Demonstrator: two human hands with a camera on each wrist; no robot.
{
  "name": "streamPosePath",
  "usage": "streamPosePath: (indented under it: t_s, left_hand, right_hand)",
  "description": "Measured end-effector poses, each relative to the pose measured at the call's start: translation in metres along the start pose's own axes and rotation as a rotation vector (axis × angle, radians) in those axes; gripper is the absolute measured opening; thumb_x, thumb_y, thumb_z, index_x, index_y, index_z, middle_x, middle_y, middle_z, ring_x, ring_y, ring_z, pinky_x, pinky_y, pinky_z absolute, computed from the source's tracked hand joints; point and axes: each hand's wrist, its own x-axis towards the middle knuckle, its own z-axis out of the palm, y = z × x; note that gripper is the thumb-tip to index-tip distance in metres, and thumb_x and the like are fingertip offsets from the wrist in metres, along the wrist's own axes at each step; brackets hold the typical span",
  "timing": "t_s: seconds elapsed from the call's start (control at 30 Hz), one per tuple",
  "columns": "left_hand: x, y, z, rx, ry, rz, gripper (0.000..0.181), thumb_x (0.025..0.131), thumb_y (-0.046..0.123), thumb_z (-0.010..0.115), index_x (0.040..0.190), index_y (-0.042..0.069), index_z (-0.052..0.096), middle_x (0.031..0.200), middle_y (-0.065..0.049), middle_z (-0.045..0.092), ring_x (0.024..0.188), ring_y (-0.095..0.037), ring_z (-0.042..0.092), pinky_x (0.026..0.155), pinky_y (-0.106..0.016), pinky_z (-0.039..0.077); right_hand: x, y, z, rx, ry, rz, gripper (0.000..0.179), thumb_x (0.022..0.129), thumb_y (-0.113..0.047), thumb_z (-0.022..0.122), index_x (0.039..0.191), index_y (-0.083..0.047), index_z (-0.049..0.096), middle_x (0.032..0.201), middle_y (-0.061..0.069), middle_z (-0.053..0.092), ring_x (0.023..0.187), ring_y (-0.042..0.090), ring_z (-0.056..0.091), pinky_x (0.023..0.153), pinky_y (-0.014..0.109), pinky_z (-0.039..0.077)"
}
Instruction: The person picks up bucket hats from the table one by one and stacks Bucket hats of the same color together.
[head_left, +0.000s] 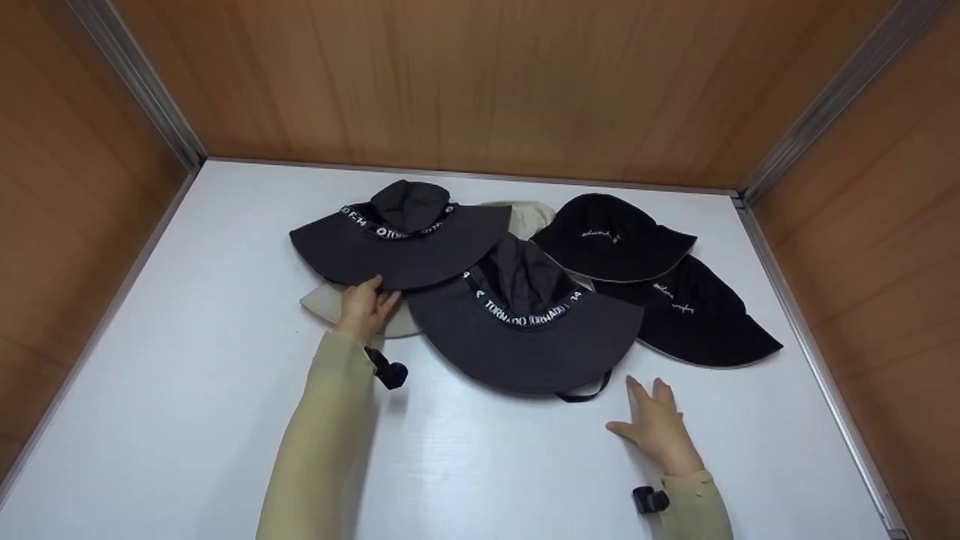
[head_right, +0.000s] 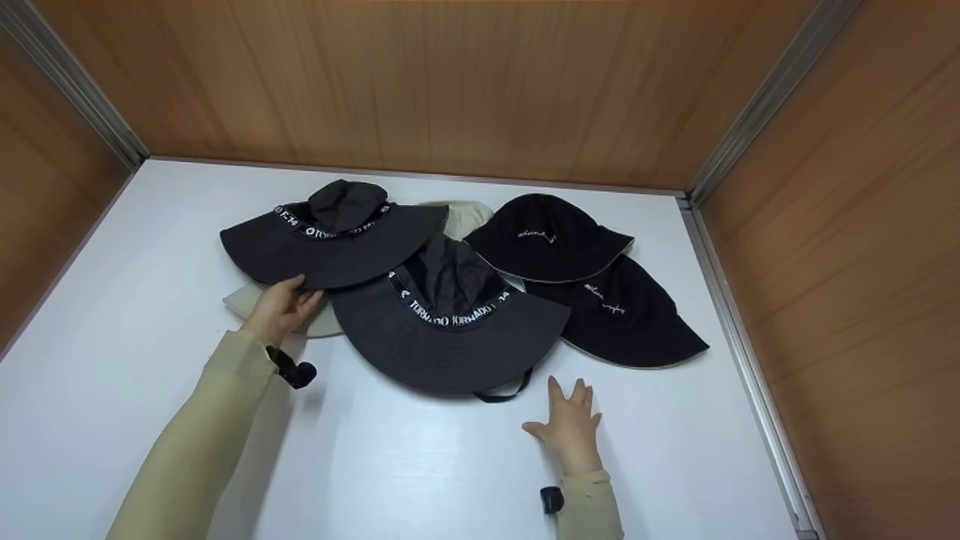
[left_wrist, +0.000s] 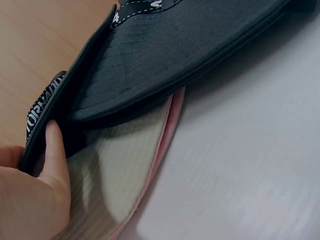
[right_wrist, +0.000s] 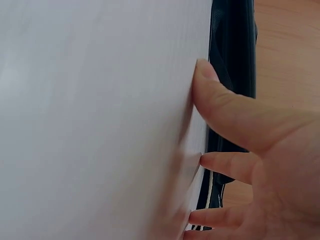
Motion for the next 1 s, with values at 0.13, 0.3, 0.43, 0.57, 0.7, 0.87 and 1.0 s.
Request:
streamPosePath:
  t_s: [0.13, 0.3, 0.43, 0.57, 0.7, 0.87, 1.0]
  left_hand:
    - [-0.002, 0.002, 0.0, 0.004, -0.012, 0.041, 0.062, 0.101, 0.008, 0.034, 0.152, 0.016, 0.0, 0.156, -0.007, 0.021, 0.14, -0.017, 0.029, 0.108, -0.027, 0.036]
    - [-0.008, 0.005, 0.002, -0.023, -0.06, 0.122, 0.057, 0.102, 0.008, 0.033, 0.153, 0.018, 0.008, 0.156, -0.006, 0.022, 0.141, -0.017, 0.028, 0.11, -0.029, 0.034]
    - [-0.012, 0.009, 0.005, -0.016, -0.098, 0.182, 0.055, 0.102, 0.009, 0.034, 0.152, 0.018, 0.012, 0.154, -0.006, 0.025, 0.14, -0.017, 0.031, 0.11, -0.03, 0.035]
    - [-0.019, 0.014, 0.011, -0.038, -0.102, 0.205, 0.051, 0.102, 0.009, 0.037, 0.149, 0.014, 0.018, 0.151, -0.009, 0.032, 0.137, -0.018, 0.037, 0.108, -0.031, 0.037]
    - [-0.032, 0.018, 0.017, -0.09, -0.14, 0.216, 0.05, 0.101, 0.008, 0.038, 0.148, 0.013, 0.019, 0.151, -0.009, 0.032, 0.137, -0.017, 0.036, 0.11, -0.032, 0.035]
    - [-0.051, 0.018, 0.021, -0.093, -0.217, 0.257, 0.049, 0.101, 0.007, 0.037, 0.147, 0.012, 0.021, 0.142, -0.008, 0.042, 0.132, -0.017, 0.042, 0.109, -0.032, 0.036]
    - [-0.066, 0.014, 0.022, -0.079, -0.254, 0.297, 0.032, 0.1, 0.006, 0.04, 0.131, 0.01, 0.036, 0.111, -0.002, 0.06, 0.104, -0.012, 0.061, 0.091, -0.027, 0.051]
  right_hand:
    - [0.001, -0.001, 0.002, -0.021, 0.005, -0.016, 0.088, 0.077, -0.032, 0.077, 0.143, 0.005, 0.031, 0.144, 0.045, 0.01, 0.134, 0.06, 0.007, 0.098, 0.075, 0.013]
    - [0.001, -0.005, 0.001, -0.046, 0.013, -0.038, 0.088, 0.077, -0.034, 0.076, 0.143, 0.005, 0.032, 0.142, 0.046, 0.012, 0.133, 0.06, 0.009, 0.096, 0.076, 0.015]
    - [0.001, -0.007, 0.001, -0.048, 0.014, -0.047, 0.087, 0.077, -0.034, 0.076, 0.142, 0.005, 0.033, 0.142, 0.046, 0.013, 0.133, 0.06, 0.009, 0.096, 0.076, 0.016]
    - [0.003, -0.006, 0.0, -0.051, -0.005, -0.042, 0.087, 0.078, -0.033, 0.076, 0.143, 0.005, 0.032, 0.142, 0.046, 0.013, 0.133, 0.06, 0.01, 0.097, 0.076, 0.017]
    - [0.005, -0.006, -0.008, -0.021, -0.028, -0.036, 0.084, 0.08, -0.036, 0.073, 0.141, 0.006, 0.034, 0.142, 0.046, 0.015, 0.132, 0.06, 0.014, 0.102, 0.07, 0.021]
    - [0.004, -0.011, -0.025, 0.085, 0.011, -0.051, 0.065, 0.09, -0.034, 0.062, 0.137, 0.006, 0.042, 0.136, 0.038, 0.039, 0.125, 0.052, 0.039, 0.102, 0.06, 0.035]
    - [0.008, -0.022, -0.038, 0.263, 0.099, -0.079, 0.048, 0.094, -0.027, 0.058, 0.13, 0.004, 0.051, 0.121, 0.028, 0.058, 0.109, 0.041, 0.058, 0.092, 0.047, 0.048]
